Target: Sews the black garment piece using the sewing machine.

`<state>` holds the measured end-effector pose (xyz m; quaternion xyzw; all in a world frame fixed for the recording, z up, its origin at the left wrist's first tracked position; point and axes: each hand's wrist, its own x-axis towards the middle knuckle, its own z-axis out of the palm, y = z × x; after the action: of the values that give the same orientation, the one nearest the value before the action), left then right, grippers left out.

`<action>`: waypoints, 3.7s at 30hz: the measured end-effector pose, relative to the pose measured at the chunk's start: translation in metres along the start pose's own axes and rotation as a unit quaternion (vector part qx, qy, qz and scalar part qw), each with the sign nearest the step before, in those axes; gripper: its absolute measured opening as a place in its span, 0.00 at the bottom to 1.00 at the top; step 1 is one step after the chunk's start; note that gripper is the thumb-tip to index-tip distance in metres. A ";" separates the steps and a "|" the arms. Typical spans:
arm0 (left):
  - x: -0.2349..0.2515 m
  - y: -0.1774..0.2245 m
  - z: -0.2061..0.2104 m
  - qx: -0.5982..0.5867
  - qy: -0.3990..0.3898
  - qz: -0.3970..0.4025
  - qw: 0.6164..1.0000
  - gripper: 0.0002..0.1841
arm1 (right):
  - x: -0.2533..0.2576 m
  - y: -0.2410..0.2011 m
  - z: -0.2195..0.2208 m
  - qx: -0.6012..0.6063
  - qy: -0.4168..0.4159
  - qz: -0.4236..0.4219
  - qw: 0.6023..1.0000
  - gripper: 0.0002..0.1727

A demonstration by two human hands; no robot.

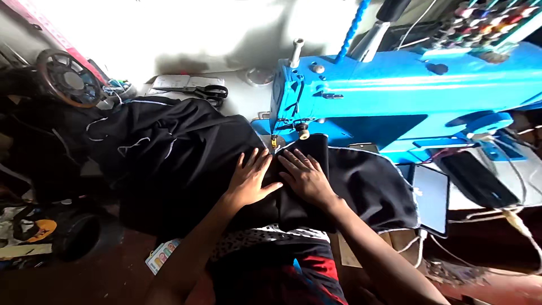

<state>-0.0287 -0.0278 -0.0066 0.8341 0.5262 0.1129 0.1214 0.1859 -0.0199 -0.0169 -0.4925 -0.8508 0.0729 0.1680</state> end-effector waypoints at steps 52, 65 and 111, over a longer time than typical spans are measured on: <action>0.059 -0.024 -0.013 0.056 -0.053 -0.040 0.996 0.58 | 0.052 0.035 -0.004 -0.010 -0.080 0.018 0.997 0.35; -0.018 0.037 0.007 -0.011 -0.014 -0.066 0.998 0.34 | -0.028 -0.009 0.000 0.008 0.012 0.029 0.999 0.35; -0.021 0.039 0.000 -0.011 -0.020 -0.026 0.999 0.30 | -0.005 -0.010 -0.017 0.155 0.048 0.085 0.983 0.29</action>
<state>-0.0042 -0.0629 0.0051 0.8208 0.5439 0.0987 0.1438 0.1861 -0.0304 0.0009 -0.5340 -0.7753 0.1938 0.2760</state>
